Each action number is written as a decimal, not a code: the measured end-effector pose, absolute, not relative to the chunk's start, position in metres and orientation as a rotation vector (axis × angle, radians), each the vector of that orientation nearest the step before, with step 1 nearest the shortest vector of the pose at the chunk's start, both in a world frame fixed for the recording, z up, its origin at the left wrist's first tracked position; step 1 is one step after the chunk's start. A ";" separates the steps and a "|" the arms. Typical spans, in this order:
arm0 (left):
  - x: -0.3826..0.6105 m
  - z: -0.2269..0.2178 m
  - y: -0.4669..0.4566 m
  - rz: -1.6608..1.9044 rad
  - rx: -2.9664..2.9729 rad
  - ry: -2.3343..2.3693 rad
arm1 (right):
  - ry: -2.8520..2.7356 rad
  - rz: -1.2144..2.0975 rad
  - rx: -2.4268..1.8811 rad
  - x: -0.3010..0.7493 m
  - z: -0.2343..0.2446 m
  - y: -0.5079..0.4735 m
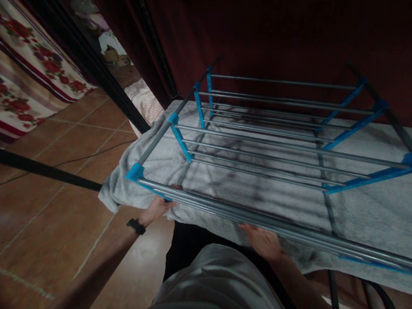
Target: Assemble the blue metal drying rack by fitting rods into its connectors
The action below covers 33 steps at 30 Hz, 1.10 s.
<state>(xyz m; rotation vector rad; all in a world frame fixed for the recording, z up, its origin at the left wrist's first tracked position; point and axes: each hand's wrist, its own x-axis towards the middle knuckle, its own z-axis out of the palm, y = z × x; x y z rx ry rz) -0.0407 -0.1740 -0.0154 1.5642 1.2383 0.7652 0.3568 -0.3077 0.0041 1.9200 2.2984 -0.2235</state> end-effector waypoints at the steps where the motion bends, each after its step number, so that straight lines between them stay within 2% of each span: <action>1: -0.040 -0.016 -0.174 0.773 1.567 1.251 | 2.303 -0.238 1.892 0.357 0.005 -0.307; 11: -0.037 -0.014 -0.177 0.788 1.573 1.257 | 2.209 -0.401 1.865 0.357 0.011 -0.304; 33: -0.038 -0.017 -0.178 0.810 1.571 1.301 | 2.227 -0.431 1.835 0.356 0.018 -0.303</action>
